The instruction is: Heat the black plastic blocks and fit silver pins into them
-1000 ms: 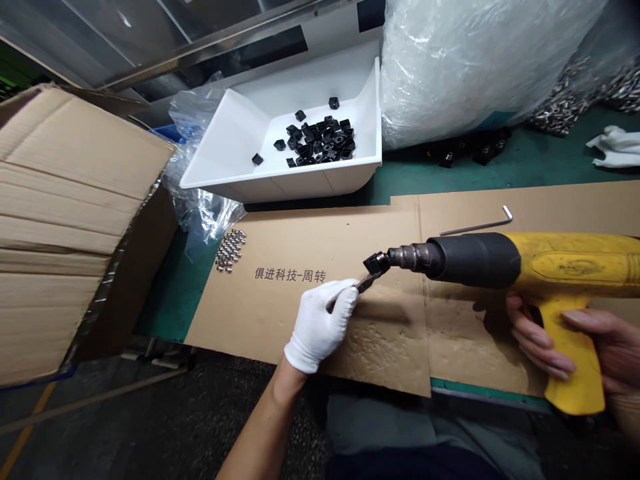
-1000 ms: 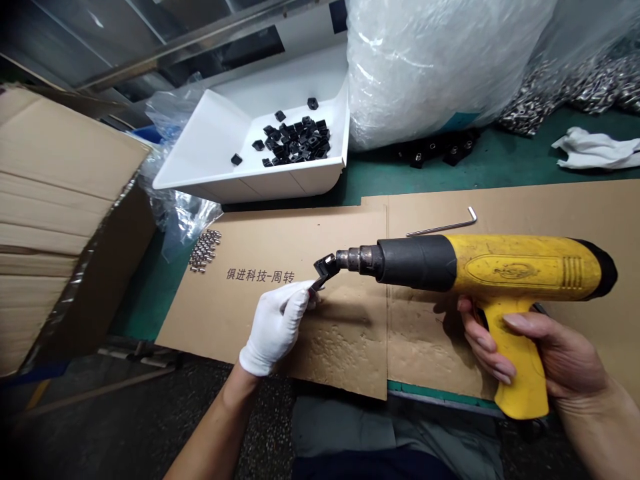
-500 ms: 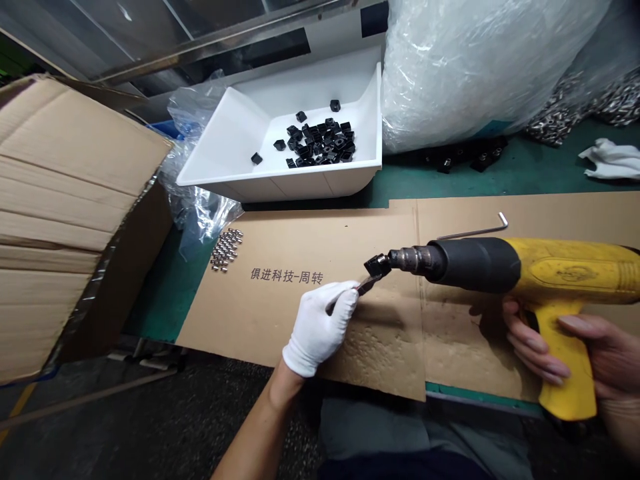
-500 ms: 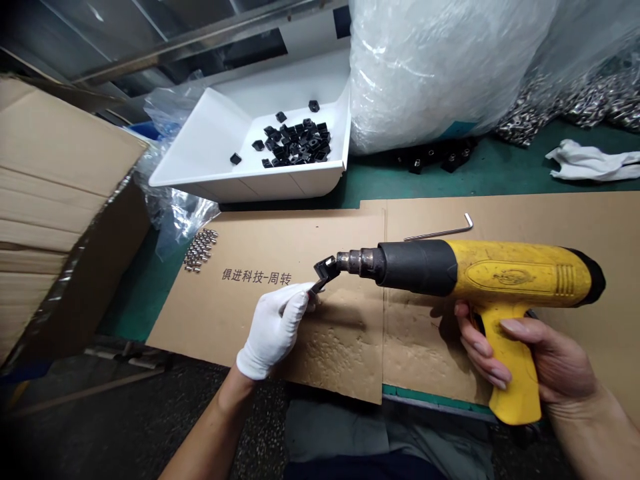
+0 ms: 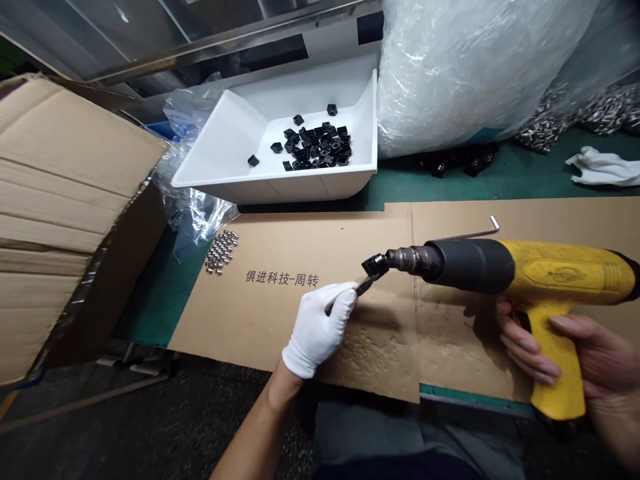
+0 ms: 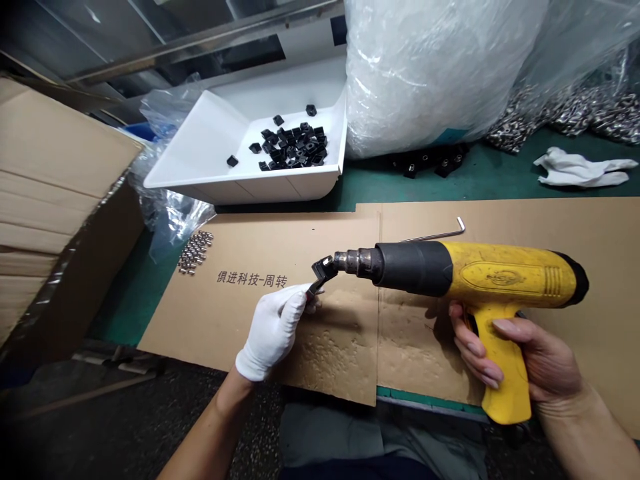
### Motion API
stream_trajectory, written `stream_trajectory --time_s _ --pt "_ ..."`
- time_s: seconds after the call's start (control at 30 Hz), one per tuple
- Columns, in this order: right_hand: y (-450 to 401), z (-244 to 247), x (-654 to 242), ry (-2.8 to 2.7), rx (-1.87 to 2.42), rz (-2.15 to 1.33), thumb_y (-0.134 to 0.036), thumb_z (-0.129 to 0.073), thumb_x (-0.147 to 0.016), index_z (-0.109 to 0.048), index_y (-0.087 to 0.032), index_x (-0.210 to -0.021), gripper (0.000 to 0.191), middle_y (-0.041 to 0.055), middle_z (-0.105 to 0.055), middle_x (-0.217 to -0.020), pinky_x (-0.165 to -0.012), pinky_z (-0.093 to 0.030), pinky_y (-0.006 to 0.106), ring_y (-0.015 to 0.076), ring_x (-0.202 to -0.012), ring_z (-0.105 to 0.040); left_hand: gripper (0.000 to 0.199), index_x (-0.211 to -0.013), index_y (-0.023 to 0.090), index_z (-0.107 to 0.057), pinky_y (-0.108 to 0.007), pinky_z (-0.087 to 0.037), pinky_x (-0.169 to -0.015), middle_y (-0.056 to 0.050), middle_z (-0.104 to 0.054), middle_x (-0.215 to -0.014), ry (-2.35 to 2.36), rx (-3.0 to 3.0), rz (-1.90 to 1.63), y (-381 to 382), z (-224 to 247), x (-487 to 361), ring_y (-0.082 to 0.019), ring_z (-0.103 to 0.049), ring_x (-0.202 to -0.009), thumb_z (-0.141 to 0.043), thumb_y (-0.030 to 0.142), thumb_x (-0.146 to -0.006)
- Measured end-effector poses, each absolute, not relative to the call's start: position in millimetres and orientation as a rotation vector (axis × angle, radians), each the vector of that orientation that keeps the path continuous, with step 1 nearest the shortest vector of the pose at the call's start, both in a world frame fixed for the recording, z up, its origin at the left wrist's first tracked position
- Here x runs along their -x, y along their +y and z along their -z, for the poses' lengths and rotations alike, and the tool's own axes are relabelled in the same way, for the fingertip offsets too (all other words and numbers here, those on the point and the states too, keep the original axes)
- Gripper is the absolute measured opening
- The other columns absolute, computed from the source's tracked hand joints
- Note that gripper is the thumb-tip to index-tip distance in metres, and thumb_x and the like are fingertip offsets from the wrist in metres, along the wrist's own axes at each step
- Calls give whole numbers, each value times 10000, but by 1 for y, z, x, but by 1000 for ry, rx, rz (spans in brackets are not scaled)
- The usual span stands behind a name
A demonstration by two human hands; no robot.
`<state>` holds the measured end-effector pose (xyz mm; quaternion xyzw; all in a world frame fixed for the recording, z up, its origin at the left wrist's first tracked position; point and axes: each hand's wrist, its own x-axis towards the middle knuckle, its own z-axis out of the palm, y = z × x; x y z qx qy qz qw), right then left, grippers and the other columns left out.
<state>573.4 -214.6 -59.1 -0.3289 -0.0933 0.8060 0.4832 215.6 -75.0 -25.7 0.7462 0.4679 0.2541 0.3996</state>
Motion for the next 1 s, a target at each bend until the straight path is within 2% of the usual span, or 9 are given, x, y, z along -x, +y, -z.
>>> stream_trajectory --time_s 0.17,0.37,1.0 --pt "-217 63 -576 -221 740 -1982 -377 -631 -881 -724 -136 -1195 407 83 -621 -812 -511 -532 255 139 -550 -590 514 -911 154 -751 -293 -487 -746 -39 -716 -778 1172 -1826 -617 -75 25 -216 -180 -661 -743 -410 509 -1061" --pt "-214 61 -572 -198 691 -1981 -380 -611 -905 -708 -148 -1196 384 77 -637 -823 -525 -529 242 130 -556 -598 563 -938 143 -756 -298 -493 -782 -42 -711 -784 1152 -1726 -633 -75 25 -218 -182 -655 -762 -398 562 -1050" --pt "-210 62 -569 -191 663 -1971 -398 -634 -898 -683 -166 -1209 391 55 -652 -838 -490 -500 229 125 -553 -589 574 -940 154 -763 -310 -502 -793 -30 -707 -753 1115 -1674 -565 -70 26 -217 -187 -657 -748 -392 580 -1044"
